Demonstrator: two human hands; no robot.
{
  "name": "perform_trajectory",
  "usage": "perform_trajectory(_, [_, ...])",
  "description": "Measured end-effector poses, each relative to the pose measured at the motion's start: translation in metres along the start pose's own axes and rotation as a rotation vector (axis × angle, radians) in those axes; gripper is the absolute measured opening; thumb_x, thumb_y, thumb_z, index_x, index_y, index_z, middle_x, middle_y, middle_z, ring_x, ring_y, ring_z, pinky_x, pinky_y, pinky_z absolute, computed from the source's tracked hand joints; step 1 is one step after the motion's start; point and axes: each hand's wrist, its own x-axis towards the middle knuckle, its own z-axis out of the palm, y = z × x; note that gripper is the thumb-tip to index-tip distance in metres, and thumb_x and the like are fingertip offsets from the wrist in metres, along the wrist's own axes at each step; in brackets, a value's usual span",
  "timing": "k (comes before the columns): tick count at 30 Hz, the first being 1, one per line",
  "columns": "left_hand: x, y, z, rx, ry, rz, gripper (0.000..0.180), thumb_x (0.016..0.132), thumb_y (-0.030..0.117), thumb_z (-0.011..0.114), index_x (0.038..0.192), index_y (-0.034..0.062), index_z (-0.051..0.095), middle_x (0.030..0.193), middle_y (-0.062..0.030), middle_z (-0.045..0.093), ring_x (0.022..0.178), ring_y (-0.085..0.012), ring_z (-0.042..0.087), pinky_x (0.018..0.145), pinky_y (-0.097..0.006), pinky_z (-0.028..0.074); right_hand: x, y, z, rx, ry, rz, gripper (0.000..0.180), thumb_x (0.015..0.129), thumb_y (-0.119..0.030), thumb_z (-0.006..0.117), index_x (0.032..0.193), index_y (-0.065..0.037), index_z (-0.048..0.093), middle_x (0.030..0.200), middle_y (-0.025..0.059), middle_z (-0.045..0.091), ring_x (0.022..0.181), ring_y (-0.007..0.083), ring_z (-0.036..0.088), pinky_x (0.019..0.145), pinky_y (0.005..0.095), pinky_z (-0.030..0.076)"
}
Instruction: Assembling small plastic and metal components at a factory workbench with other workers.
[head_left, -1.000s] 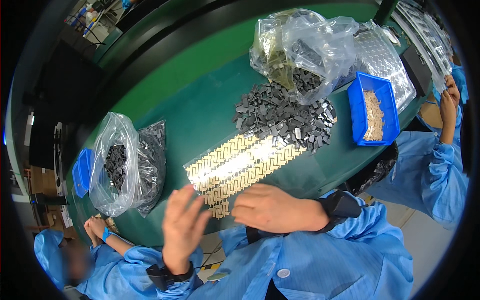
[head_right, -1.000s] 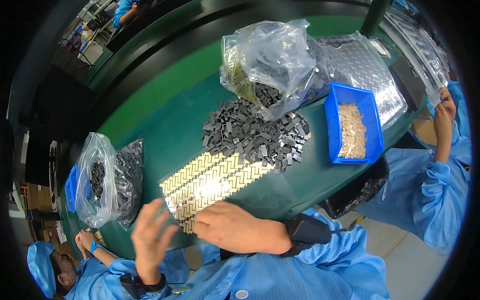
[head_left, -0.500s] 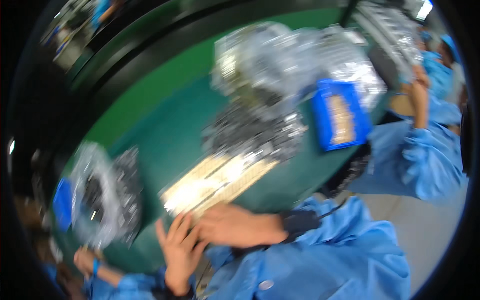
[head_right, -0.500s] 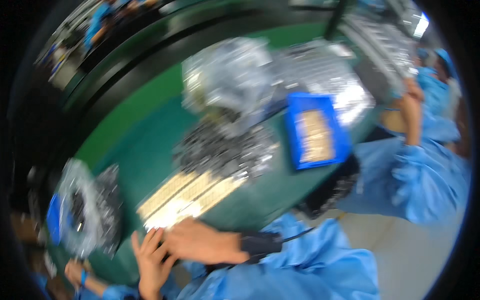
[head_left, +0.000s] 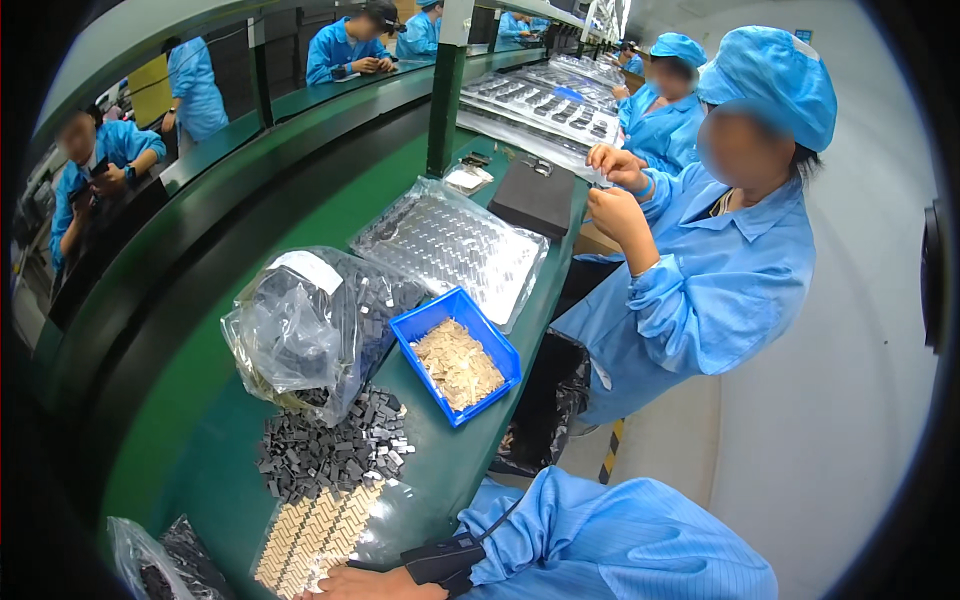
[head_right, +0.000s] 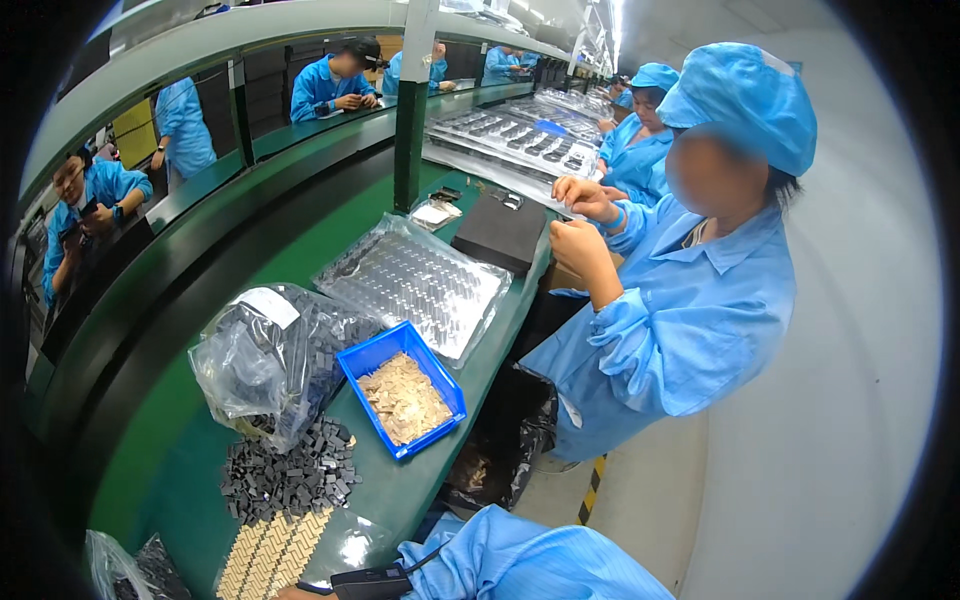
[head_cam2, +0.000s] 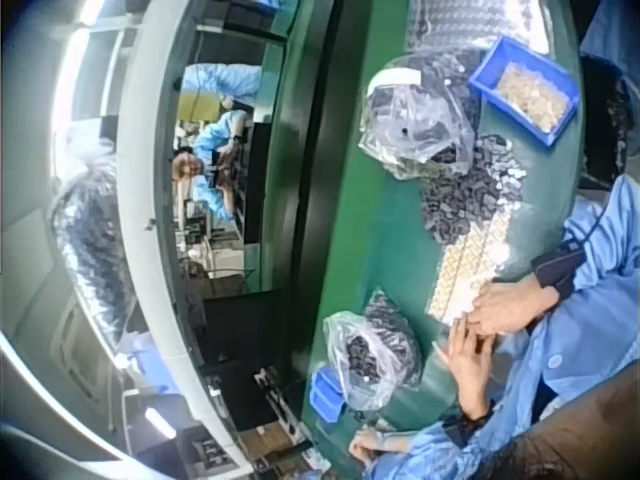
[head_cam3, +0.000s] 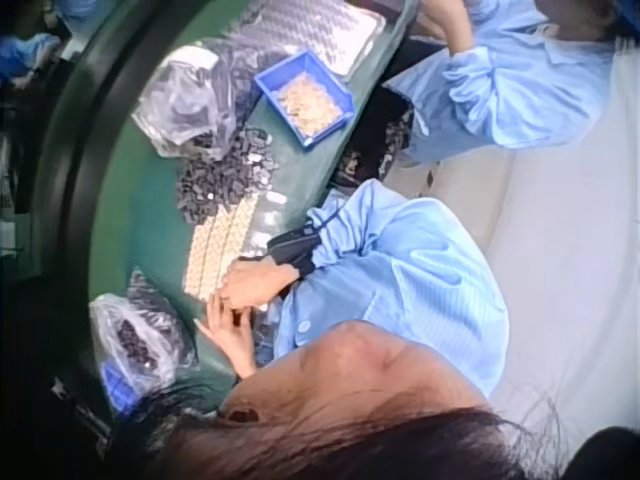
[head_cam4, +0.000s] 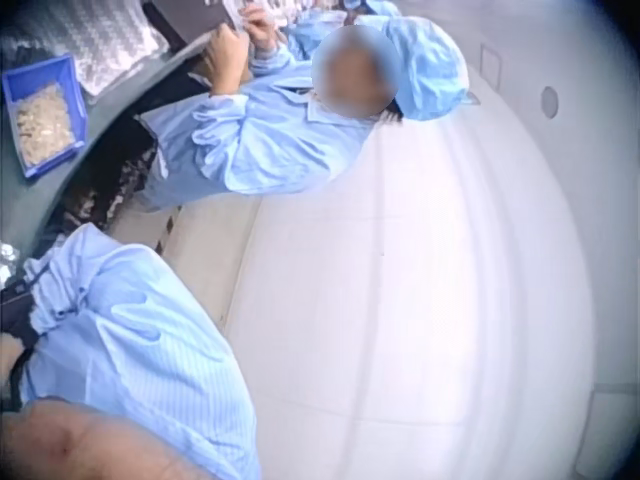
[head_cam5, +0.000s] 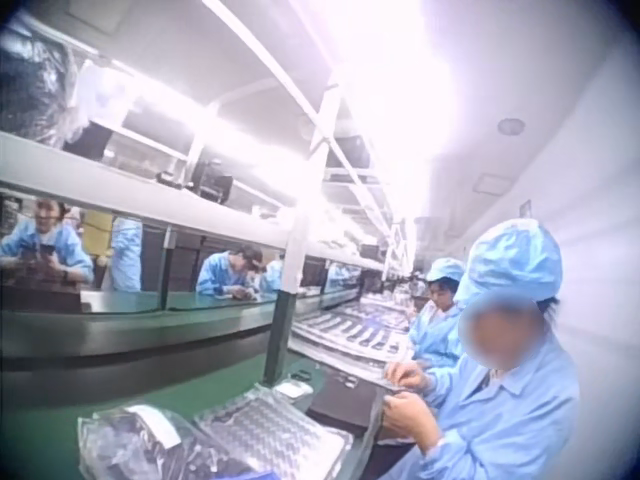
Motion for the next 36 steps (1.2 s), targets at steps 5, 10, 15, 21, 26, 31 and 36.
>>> perform_trajectory(5, [-0.006, 0.002, -0.002, -0.046, -0.008, -0.019, 0.049, 0.07, 0.027, 0.068, 0.113, 0.0069, 0.055, 0.122, -0.0137, 0.05, 0.117, -0.0289, 0.043, 0.103, -0.054, 0.011, 0.001, -0.001, -0.002, 0.053, 0.111, -0.018, 0.013, 0.069, -0.021, 0.054, 0.073, -0.008, 0.056, 0.077, 0.0061, 0.054, 0.074, 0.0237, 0.055, 0.063, 0.0345, 0.044])
perform_trajectory(10, [-0.013, 0.007, -0.005, -0.075, 0.008, -0.096, 0.056, 0.064, 0.027, 0.072, 0.113, 0.0083, 0.054, 0.122, -0.0136, 0.047, 0.117, -0.0302, 0.04, 0.102, -0.053, 0.014, 0.001, 0.01, -0.002, 0.209, 0.29, -0.091, 0.012, 0.07, -0.015, 0.052, 0.078, -0.007, 0.055, 0.078, 0.0059, 0.052, 0.074, 0.0229, 0.053, 0.062, 0.0341, 0.044])
perform_trajectory(15, [0.02, 0.02, -0.002, -0.102, 0.112, 0.003, 0.049, 0.051, 0.021, 0.076, 0.096, 0.0079, 0.059, 0.115, -0.0122, 0.047, 0.108, -0.0314, 0.044, 0.096, -0.053, 0.024, -0.029, 0.018, -0.059, 0.264, 0.471, 0.021, 0.012, 0.071, -0.008, 0.066, 0.082, -0.004, 0.063, 0.083, 0.0059, 0.058, 0.073, 0.0212, 0.056, 0.062, 0.0311, 0.044])
perform_trajectory(21, [0.033, 0.048, -0.018, -1.554, -0.177, -0.159, 0.036, 0.077, 0.019, 0.059, 0.103, -0.0067, 0.058, 0.099, -0.0185, 0.058, 0.086, -0.0239, 0.058, 0.078, -0.033, 0.046, -0.032, 0.007, -0.084, 0.538, 0.422, -0.069, 0.012, 0.073, -0.008, 0.066, 0.084, -0.004, 0.064, 0.084, 0.006, 0.057, 0.076, 0.0221, 0.054, 0.064, 0.0311, 0.043])
perform_trajectory(26, [0.036, 0.047, -0.005, -1.979, -0.538, -0.213, 0.028, 0.081, 0.01, 0.052, 0.1, -0.0089, 0.058, 0.086, -0.0217, 0.062, 0.073, -0.0234, 0.061, 0.068, -0.031, 0.049, -0.035, 0.007, -0.088, 0.569, 0.376, -0.162, 0.013, 0.076, -0.009, 0.065, 0.087, -0.004, 0.067, 0.092, 0.0079, 0.059, 0.081, 0.0226, 0.051, 0.066, 0.031, 0.044])
perform_trajectory(31, [0.038, 0.056, -0.004, -2.098, -0.483, -0.329, 0.014, 0.079, -0.003, 0.054, 0.09, -0.0088, 0.062, 0.08, -0.0205, 0.063, 0.065, -0.0222, 0.061, 0.058, -0.029, 0.051, -0.037, 0.012, -0.089, 0.568, 0.381, -0.13, 0.014, 0.074, -0.011, 0.067, 0.086, -0.005, 0.067, 0.09, 0.007, 0.059, 0.079, 0.0222, 0.052, 0.065, 0.0313, 0.043])
perform_trajectory(36, [0.038, 0.071, 0.006, -1.769, -0.075, -0.325, 0.013, 0.08, -0.006, 0.054, 0.09, -0.0081, 0.062, 0.079, -0.018, 0.063, 0.065, -0.0196, 0.062, 0.06, -0.027, 0.051, -0.038, 0.013, -0.1, 0.343, 0.441, -0.104, 0.016, 0.071, -0.014, 0.07, 0.084, -0.005, 0.066, 0.088, 0.0053, 0.06, 0.075, 0.0212, 0.053, 0.062, 0.0309, 0.042])
